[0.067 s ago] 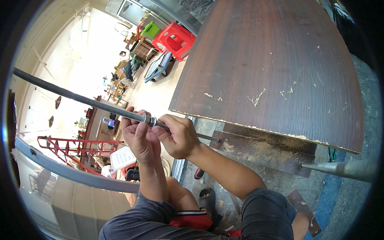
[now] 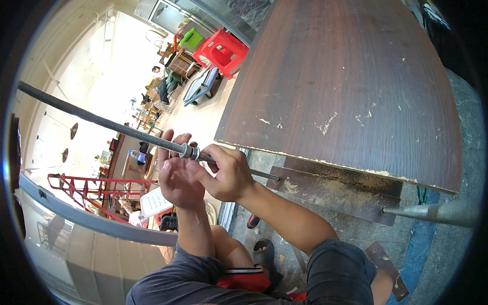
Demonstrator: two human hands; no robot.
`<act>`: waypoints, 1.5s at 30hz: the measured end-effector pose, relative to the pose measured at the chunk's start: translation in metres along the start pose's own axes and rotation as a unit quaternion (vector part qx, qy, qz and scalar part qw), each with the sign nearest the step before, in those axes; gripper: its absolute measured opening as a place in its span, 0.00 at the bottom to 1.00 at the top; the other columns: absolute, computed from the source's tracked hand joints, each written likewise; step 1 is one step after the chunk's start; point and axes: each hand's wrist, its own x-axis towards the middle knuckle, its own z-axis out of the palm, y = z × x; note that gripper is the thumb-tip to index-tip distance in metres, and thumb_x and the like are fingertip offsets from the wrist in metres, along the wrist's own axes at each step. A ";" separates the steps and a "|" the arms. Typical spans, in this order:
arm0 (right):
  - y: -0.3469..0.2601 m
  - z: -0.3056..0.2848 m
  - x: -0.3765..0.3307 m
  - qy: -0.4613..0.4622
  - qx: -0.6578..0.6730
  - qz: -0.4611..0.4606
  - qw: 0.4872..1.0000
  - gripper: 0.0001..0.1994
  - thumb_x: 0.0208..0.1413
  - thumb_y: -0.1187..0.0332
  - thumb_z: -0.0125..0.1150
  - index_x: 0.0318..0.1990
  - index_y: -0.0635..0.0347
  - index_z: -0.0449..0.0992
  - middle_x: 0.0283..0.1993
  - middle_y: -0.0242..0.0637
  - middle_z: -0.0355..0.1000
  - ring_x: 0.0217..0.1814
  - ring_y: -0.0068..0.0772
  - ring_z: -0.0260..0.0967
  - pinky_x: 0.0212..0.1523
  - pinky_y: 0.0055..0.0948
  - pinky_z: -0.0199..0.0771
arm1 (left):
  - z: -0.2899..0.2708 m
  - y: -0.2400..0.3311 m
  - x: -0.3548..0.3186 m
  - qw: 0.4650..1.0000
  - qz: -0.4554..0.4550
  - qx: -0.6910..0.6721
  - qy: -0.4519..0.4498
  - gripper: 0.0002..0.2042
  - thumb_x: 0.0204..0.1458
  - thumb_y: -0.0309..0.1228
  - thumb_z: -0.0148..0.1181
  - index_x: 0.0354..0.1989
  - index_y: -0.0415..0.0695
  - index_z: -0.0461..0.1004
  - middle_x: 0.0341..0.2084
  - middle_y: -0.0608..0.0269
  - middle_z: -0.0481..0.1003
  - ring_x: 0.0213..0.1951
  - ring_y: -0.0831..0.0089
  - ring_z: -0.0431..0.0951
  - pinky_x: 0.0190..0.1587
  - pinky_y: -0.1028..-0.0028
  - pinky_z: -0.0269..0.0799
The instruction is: The person assembles a wooden furniture piece by inserting long metal threaded rods into pre-drilled holes and securing them with washers and nuts by hand.
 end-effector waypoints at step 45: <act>-0.018 0.017 0.012 0.103 -0.138 -0.143 0.975 0.14 0.55 0.74 0.70 0.45 0.75 0.76 0.40 0.47 0.76 0.37 0.34 0.77 0.41 0.27 0.78 | -0.001 -0.124 -0.066 0.978 -0.197 -0.014 -0.067 0.20 0.60 0.41 0.55 0.52 0.39 0.68 0.42 0.57 0.73 0.42 0.69 0.71 0.45 0.68 0.68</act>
